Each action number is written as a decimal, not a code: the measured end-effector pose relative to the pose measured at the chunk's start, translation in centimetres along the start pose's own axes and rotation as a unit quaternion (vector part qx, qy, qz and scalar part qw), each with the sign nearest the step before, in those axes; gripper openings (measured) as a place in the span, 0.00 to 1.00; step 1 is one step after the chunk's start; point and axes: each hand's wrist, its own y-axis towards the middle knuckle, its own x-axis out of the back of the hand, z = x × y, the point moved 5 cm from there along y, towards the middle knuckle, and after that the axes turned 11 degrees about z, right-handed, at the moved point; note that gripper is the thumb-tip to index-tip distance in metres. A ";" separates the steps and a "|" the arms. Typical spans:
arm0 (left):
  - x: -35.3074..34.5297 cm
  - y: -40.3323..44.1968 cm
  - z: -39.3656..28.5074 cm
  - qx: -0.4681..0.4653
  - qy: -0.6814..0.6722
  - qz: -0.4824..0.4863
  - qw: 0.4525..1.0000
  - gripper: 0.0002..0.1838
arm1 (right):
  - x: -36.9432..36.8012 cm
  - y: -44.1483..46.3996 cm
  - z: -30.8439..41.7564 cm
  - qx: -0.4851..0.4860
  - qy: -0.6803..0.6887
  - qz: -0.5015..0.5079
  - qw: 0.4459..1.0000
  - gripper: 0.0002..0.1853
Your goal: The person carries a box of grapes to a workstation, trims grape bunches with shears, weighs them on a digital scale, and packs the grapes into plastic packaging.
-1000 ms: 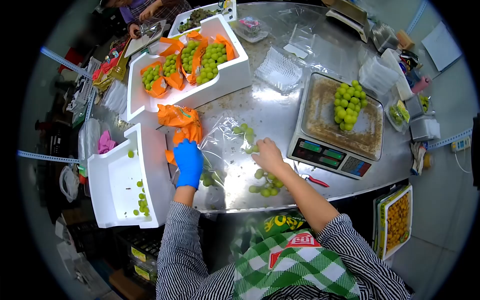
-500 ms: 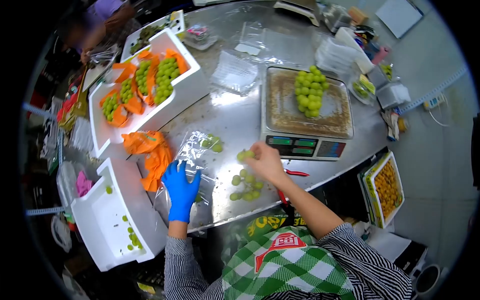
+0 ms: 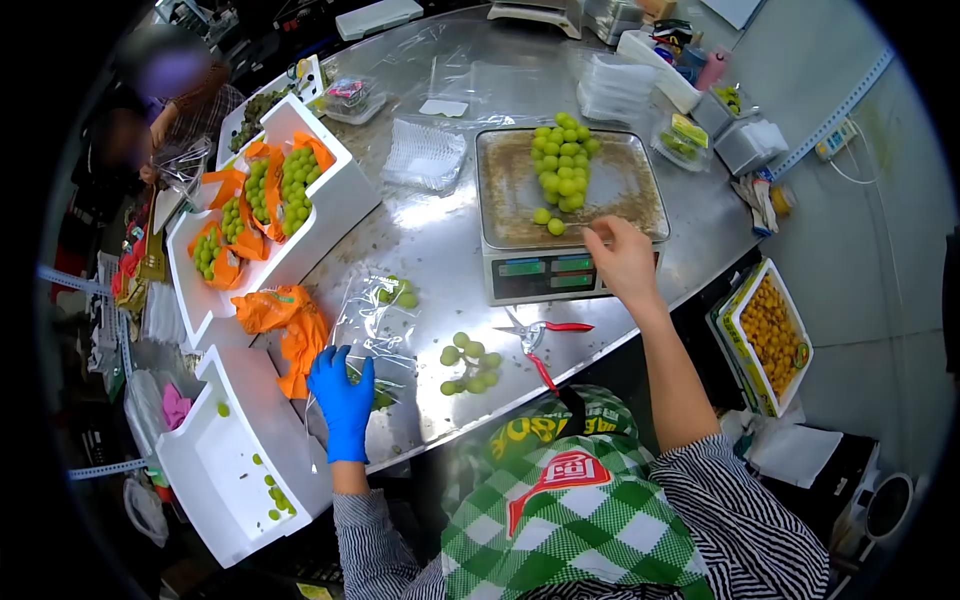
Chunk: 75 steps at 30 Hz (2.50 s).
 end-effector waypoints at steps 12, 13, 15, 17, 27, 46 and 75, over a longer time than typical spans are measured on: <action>3.1 -2.6 -2.7 0.011 -0.079 -0.043 0.996 0.17 | -1.5 -11.8 -6.8 -0.107 0.006 0.156 0.982 0.18; 2.4 -2.5 -3.1 -0.003 -0.087 -0.047 0.995 0.17 | -3.1 -12.6 -6.0 -0.042 -0.050 0.179 0.982 0.24; 1.6 -2.4 -4.5 -0.026 -0.091 -0.047 0.994 0.17 | -6.6 -13.6 -4.5 0.026 -0.191 0.272 0.943 0.41; 1.0 -2.2 -6.6 -0.041 -0.083 -0.038 0.995 0.17 | -8.7 -14.1 -3.4 0.086 -0.223 0.270 0.933 0.47; -1.5 -1.7 -11.1 -0.041 -0.098 -0.005 0.994 0.18 | -12.0 -12.9 -3.4 0.131 -0.210 0.302 0.921 0.43; -6.2 2.9 -6.7 0.162 0.158 0.114 0.967 0.22 | -7.2 2.8 -0.9 0.088 -0.163 0.030 0.982 0.16; 10.2 3.9 18.5 0.137 0.000 -0.146 0.980 0.09 | -26.6 -2.0 4.1 -0.002 0.181 0.280 0.943 0.12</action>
